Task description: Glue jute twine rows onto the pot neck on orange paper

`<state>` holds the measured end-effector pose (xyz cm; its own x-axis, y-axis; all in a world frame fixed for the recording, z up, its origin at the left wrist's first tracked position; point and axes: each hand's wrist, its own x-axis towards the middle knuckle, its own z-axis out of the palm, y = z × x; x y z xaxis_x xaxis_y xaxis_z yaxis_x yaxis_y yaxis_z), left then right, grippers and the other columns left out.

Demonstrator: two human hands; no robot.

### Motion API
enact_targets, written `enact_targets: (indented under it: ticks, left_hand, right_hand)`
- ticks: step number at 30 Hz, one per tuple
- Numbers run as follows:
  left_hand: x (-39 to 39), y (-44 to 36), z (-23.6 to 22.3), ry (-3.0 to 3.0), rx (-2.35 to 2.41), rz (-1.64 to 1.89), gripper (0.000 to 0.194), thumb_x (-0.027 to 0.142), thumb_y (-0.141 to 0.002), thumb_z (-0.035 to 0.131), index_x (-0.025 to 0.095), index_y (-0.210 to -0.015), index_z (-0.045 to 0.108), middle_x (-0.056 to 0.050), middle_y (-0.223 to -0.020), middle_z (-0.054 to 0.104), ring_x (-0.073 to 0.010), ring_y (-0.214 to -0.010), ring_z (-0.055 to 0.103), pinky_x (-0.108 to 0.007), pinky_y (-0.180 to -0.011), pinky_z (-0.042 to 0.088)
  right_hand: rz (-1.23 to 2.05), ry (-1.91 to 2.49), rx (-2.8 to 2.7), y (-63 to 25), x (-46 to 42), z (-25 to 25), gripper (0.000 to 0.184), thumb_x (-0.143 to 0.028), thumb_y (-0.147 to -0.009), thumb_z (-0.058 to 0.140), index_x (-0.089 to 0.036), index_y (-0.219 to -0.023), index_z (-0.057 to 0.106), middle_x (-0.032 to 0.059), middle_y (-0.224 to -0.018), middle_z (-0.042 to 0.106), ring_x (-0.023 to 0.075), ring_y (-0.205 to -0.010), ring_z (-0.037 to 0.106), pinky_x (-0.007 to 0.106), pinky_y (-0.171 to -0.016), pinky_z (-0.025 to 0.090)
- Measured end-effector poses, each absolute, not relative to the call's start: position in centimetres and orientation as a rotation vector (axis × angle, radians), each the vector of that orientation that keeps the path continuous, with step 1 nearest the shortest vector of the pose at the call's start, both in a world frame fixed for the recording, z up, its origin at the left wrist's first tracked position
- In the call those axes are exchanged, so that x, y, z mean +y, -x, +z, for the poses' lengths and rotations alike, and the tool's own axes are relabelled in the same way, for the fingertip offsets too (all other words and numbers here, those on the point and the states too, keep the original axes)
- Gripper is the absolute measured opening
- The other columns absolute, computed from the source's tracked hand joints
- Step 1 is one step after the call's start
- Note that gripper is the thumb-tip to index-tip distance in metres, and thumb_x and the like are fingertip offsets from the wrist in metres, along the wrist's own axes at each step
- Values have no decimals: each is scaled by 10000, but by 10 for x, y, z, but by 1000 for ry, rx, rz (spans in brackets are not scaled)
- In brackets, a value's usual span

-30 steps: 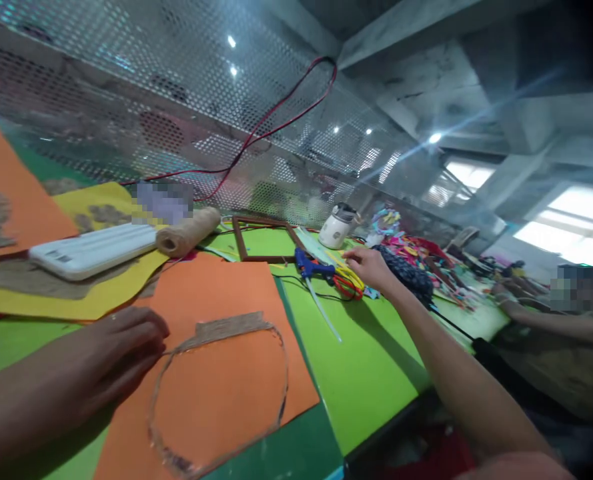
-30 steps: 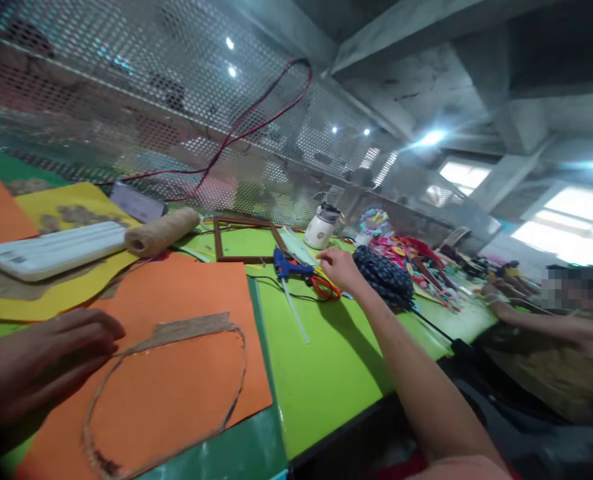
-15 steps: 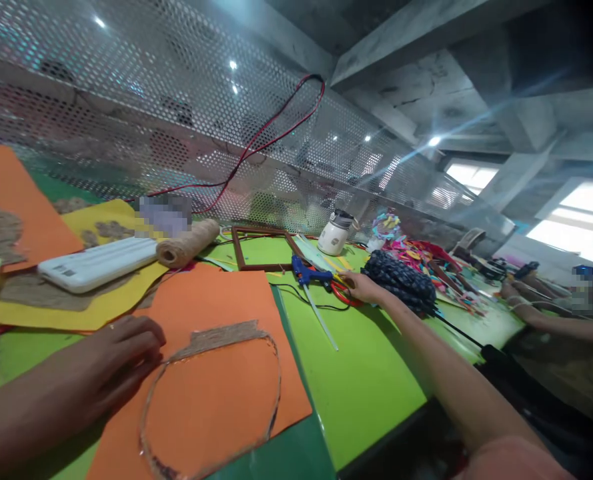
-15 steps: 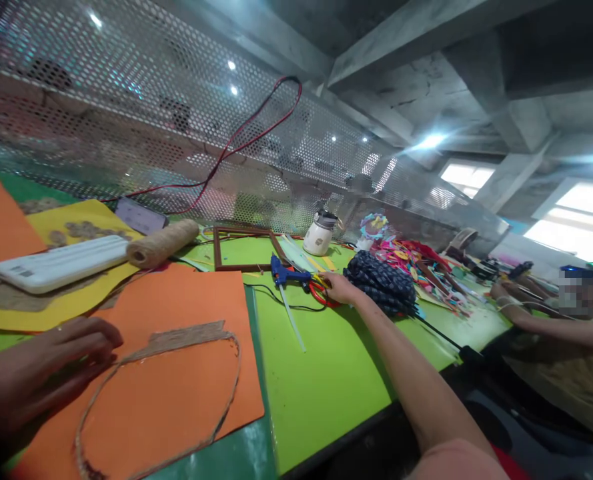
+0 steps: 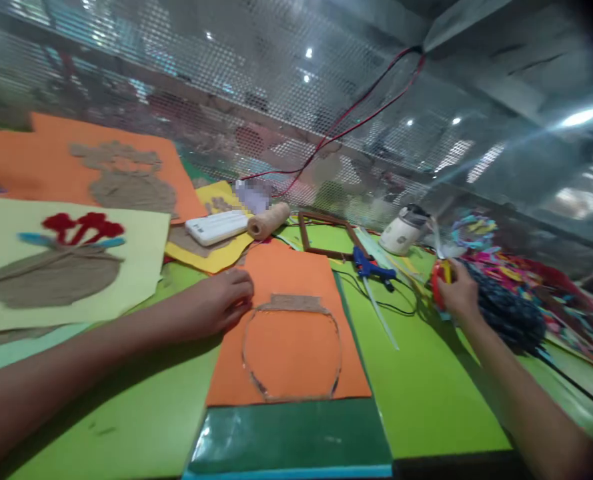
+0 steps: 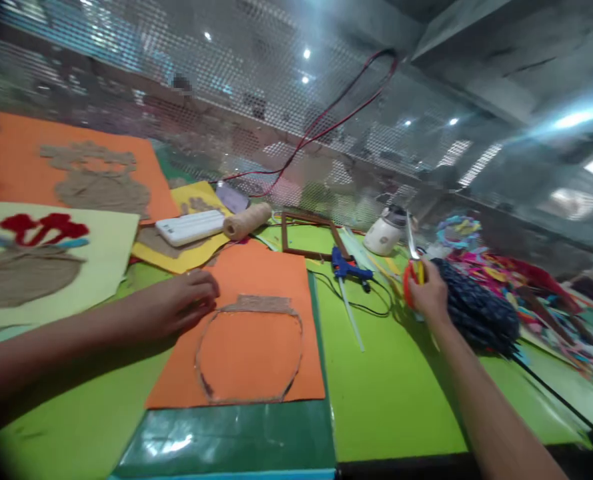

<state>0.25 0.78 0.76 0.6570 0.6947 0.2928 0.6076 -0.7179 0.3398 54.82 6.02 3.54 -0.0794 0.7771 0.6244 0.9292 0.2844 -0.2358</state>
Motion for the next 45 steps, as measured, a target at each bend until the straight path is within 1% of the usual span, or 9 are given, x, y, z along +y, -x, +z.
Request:
enact_targets:
  ticks: [2,3,8,10,12,23,31,36,45]
  left_hand:
    - [6,-3,9,-2638,1083,579,237,276,-1034,473,191,-923,666,-106,-1017,676,-208,-889,634,-329,-808,526]
    - [5,-3,9,-2629,1088,572,233,274,-1035,475,190,-933,666,-103,-1018,672,-205,-887,631,-329,-809,525]
    - [3,-3,11,-2614,1056,575,247,273,-1037,474,176,-940,679,-107,-1021,662,-209,-877,620,-345,-806,527]
    - [4,-4,11,-2604,1044,580,251,274,-1038,481,177,-927,684,-106,-1014,664,-213,-880,622,-348,-807,528]
    - [4,-4,11,-2588,1047,582,249,270,-1038,489,179,-921,688,-103,-1014,666,-212,-884,627,-344,-809,528]
    - [1,-4,13,-2517,1066,606,236,263,-1019,500,197,-898,691,-106,-1053,708,-219,-904,651,-361,-802,537]
    - [0,-5,16,-2536,1030,603,285,286,-1041,467,204,-860,671,-109,-1036,712,-220,-905,648,-353,-785,525]
    - [1,-4,16,-2555,1034,594,281,278,-1048,462,196,-895,683,-107,-1053,701,-212,-914,648,-340,-792,520]
    - [-1,-5,16,-2574,1045,592,282,283,-1050,460,190,-892,675,-108,-1030,706,-213,-891,638,-331,-773,506]
  right_hand:
    - [-241,1490,-1789,-536,56,48,524,-436,-1057,381,-178,-1502,477,97,-832,677,271,-538,608,451,-523,532]
    - [-208,1468,-1777,-527,52,54,522,-431,-1039,413,-211,-1511,452,83,-832,674,266,-530,601,457,-522,543]
    - [16,1273,-2131,-451,15,65,402,-236,-879,673,-281,-1279,672,106,-1045,736,283,-881,733,446,-821,620]
    - [74,1095,-2516,-417,1,61,549,-115,-858,632,-262,-1387,628,124,-1184,709,277,-955,718,417,-810,612]
    - [20,958,-2690,-391,-8,55,557,-66,-846,635,-234,-1377,618,114,-1107,688,272,-935,687,384,-757,591]
    - [-157,925,-2856,-371,-6,40,351,-88,-871,714,-223,-1184,630,62,-927,636,232,-762,551,331,-623,363]
    - [-153,942,-2890,-370,-5,38,274,-195,-944,723,-222,-1198,622,69,-940,625,240,-757,543,348,-607,354]
    - [-180,940,-2846,-375,-7,37,380,-189,-964,683,-199,-1330,580,80,-964,618,243,-778,547,356,-630,384]
    - [-194,954,-2868,-369,-7,36,260,-203,-975,681,-205,-1229,628,74,-920,622,233,-779,531,347,-645,359]
